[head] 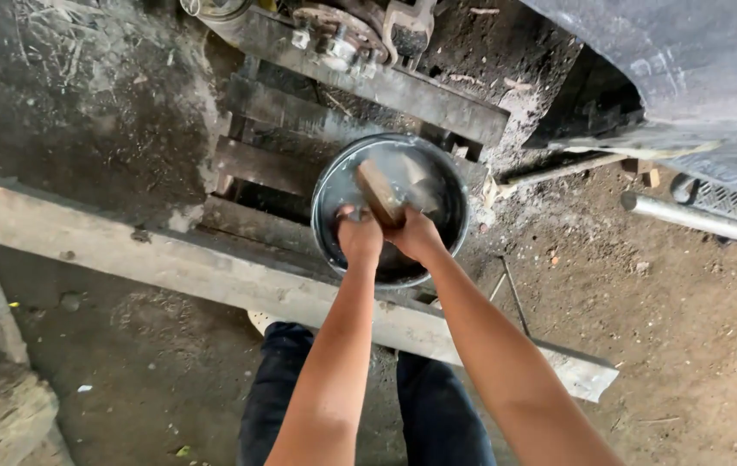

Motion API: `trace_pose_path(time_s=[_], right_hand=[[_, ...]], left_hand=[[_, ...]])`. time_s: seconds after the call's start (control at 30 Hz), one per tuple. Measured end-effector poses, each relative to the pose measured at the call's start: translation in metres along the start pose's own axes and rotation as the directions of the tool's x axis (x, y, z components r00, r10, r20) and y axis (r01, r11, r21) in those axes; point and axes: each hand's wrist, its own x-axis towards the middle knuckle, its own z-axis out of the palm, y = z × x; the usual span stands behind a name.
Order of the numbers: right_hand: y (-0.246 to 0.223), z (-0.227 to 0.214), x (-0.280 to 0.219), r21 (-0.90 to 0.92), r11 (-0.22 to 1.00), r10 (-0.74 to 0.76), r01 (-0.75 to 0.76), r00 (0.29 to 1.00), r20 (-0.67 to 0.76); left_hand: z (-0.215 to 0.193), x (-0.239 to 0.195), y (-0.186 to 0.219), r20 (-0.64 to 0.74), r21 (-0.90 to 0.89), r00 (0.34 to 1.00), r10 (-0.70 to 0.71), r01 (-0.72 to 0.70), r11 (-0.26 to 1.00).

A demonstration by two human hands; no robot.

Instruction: The person uses a sanding block to sand the surface of a car door, repeatedly dipping the block into a bucket of water and wiping the surface with a cloth. The person works on the vertical edge and main panel of the door.

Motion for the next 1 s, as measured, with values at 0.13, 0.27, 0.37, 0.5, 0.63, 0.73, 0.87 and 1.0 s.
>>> trace_pose_path(time_s=[0.13, 0.27, 0.37, 0.5, 0.63, 0.73, 0.87, 1.0], right_hand=[[-0.011, -0.021, -0.012, 0.072, 0.996, 0.053, -0.051, 0.998, -0.022], [0.02, -0.009, -0.004, 0.459, 0.884, 0.103, -0.085, 0.995, -0.014], [0.016, -0.013, -0.018, 0.627, 0.774, 0.097, -0.086, 0.995, 0.017], [-0.042, -0.058, -0.078, 0.48, 0.871, 0.12, -0.102, 0.993, -0.006], [-0.059, -0.061, -0.108, 0.214, 0.973, -0.04, 0.088, 0.975, -0.217], [-0.082, -0.079, -0.126, 0.093, 0.96, -0.21, 0.264, 0.898, -0.387], [-0.109, -0.106, -0.149, 0.171, 0.946, -0.194, 0.277, 0.901, -0.387], [-0.11, -0.116, -0.161, 0.158, 0.934, -0.23, 0.319, 0.88, -0.417]], left_hand=[[0.109, 0.083, -0.134, -0.263, 0.011, 0.961, 0.087, -0.088, 0.996], [0.109, 0.081, -0.14, 0.045, 0.319, 0.992, 0.121, -0.129, 0.939], [0.031, 0.024, -0.055, 0.035, -0.083, 0.987, -0.156, 0.159, 0.984], [-0.018, -0.014, 0.002, -0.057, -0.651, 0.998, 0.017, -0.05, 0.758], [-0.04, -0.029, 0.023, 0.02, -0.783, 0.996, 0.084, -0.037, 0.62], [-0.051, -0.044, 0.039, 0.083, -0.749, 0.993, 0.085, 0.006, 0.662], [-0.07, -0.07, 0.071, 0.106, -0.807, 0.99, 0.093, 0.031, 0.59], [-0.099, -0.106, 0.122, 0.154, -0.926, 0.965, 0.212, 0.067, 0.37]])
